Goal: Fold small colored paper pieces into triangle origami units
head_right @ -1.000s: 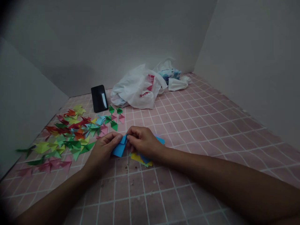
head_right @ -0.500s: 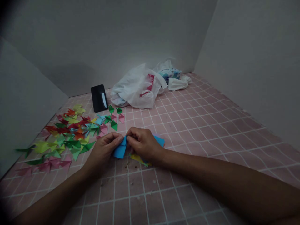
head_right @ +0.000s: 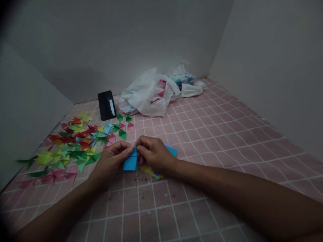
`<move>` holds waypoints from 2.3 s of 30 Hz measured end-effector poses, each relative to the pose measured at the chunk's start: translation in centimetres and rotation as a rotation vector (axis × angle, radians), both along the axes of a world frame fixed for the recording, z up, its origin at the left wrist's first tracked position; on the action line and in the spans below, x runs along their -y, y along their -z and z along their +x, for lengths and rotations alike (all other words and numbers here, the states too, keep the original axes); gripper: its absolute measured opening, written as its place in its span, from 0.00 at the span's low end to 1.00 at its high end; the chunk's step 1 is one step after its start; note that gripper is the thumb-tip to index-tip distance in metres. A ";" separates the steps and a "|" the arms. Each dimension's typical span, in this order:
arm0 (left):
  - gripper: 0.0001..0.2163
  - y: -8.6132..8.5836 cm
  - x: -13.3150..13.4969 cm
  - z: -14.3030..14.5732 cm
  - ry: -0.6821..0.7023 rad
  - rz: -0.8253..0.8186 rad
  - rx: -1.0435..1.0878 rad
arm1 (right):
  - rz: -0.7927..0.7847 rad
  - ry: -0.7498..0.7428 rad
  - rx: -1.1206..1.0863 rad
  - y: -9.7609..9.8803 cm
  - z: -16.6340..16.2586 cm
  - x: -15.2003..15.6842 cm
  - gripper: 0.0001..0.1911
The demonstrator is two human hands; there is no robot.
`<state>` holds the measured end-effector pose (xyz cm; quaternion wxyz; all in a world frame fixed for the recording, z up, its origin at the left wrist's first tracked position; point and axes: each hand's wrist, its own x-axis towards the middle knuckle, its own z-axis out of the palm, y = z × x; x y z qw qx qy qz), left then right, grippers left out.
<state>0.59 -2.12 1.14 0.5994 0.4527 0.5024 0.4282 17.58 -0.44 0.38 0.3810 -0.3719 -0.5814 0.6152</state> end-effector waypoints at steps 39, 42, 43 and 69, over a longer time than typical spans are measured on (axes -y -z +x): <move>0.11 -0.6 -0.2 -0.8 0.017 0.163 -0.112 | -0.061 -0.016 0.035 -1.1 0.6 -0.5 0.12; 0.09 -0.4 -0.6 -1.1 -0.038 0.222 -0.092 | -0.166 -0.026 -0.099 -0.6 0.7 -0.7 0.13; 0.06 -0.4 -0.7 -1.2 -0.047 0.256 -0.093 | -0.215 -0.045 -0.163 -0.4 0.7 -0.8 0.13; 0.13 -0.3 0.0 -0.1 -0.044 -0.012 0.077 | 0.010 -0.002 -0.045 -1.1 0.2 -0.5 0.04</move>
